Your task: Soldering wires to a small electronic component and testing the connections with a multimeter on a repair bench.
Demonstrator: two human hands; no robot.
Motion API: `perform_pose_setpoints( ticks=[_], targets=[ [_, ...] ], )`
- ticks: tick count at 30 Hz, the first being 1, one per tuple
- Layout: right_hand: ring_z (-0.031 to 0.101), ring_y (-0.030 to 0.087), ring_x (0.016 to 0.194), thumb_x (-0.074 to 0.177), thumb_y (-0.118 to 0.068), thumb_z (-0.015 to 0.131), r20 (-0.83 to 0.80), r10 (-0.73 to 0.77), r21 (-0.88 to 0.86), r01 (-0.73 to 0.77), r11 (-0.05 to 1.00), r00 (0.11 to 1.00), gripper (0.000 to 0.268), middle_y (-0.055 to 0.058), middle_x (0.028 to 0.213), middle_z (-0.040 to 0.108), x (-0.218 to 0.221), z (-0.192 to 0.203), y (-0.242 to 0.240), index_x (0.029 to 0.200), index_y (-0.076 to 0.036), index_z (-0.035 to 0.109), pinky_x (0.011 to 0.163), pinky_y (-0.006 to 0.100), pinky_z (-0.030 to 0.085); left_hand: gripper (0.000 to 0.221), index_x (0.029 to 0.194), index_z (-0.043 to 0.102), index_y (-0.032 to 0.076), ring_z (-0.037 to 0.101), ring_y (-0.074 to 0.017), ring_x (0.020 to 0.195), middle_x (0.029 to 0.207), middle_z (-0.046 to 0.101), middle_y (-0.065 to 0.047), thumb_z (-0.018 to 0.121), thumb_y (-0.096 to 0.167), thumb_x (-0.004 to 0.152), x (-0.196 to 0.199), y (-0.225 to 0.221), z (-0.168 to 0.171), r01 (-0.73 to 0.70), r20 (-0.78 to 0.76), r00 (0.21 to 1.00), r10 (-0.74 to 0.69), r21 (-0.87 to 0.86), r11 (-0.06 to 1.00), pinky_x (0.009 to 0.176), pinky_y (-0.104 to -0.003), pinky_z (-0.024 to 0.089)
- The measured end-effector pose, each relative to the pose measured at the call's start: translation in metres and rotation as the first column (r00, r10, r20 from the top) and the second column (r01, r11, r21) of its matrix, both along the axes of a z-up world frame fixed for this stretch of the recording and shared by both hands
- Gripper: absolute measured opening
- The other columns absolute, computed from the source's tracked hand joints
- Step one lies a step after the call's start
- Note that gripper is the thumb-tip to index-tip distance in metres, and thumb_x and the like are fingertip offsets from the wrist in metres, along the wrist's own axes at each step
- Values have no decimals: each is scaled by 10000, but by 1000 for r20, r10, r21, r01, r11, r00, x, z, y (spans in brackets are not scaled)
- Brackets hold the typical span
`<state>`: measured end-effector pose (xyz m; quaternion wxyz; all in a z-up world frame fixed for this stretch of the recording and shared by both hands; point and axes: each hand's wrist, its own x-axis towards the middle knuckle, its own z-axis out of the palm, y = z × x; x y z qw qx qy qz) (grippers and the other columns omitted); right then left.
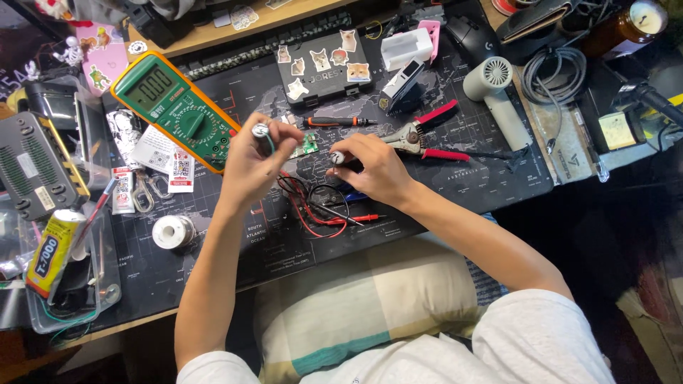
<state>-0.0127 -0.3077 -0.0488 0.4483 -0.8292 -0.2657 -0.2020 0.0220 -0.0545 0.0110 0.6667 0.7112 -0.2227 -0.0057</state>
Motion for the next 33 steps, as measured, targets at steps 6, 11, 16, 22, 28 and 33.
perform_pose_setpoints(
  ticks=[6,11,16,22,28,33],
  targets=[
    [775,228,837,885,-178,957,-27,7,49,-6,999,1000,321,14,914,743,0,0,0,1151,-152,780,870,343,578,311,1040,437,98,760,-198,883,1082,787,-211,732,26,1103,-4,22,23,-48,-20,999,46,-76,996,835,-277,603],
    [782,246,835,889,-221,970,-33,8,83,-5,997,999,329,32,910,754,0,0,-2,1140,-139,775,872,354,579,251,1074,442,88,812,-235,797,1024,782,-237,681,17,1098,-18,15,19,111,-183,968,-174,-312,944,728,-327,678],
    [779,264,828,877,-233,980,-26,-3,87,5,996,1000,330,33,895,755,2,3,-3,1115,-135,774,874,364,578,225,1098,444,90,831,-322,811,1046,784,-307,651,1,1091,-31,-18,-1,223,-198,922,-333,-430,875,759,-417,700],
    [774,194,816,835,-210,1004,30,-55,19,55,998,998,334,-28,882,757,-1,4,-2,1093,-177,795,895,322,571,268,1045,428,77,837,-288,891,1203,763,-306,689,36,1089,-43,-37,-6,99,-187,970,-157,-289,952,821,-351,692],
    [766,210,805,855,-258,997,85,-49,-12,50,999,995,314,-12,843,739,1,1,0,1074,-163,793,893,334,577,362,917,532,129,822,-179,766,1001,866,-108,884,163,993,-41,-44,-8,-109,67,992,103,81,991,715,-253,591],
    [759,195,805,853,-239,990,91,-58,-30,61,998,994,298,-32,834,730,-1,-1,0,1065,-181,788,891,336,579,420,922,519,113,830,-166,790,969,855,-104,939,121,930,-41,-45,-10,-113,61,992,109,62,992,753,-255,614]
  ],
)
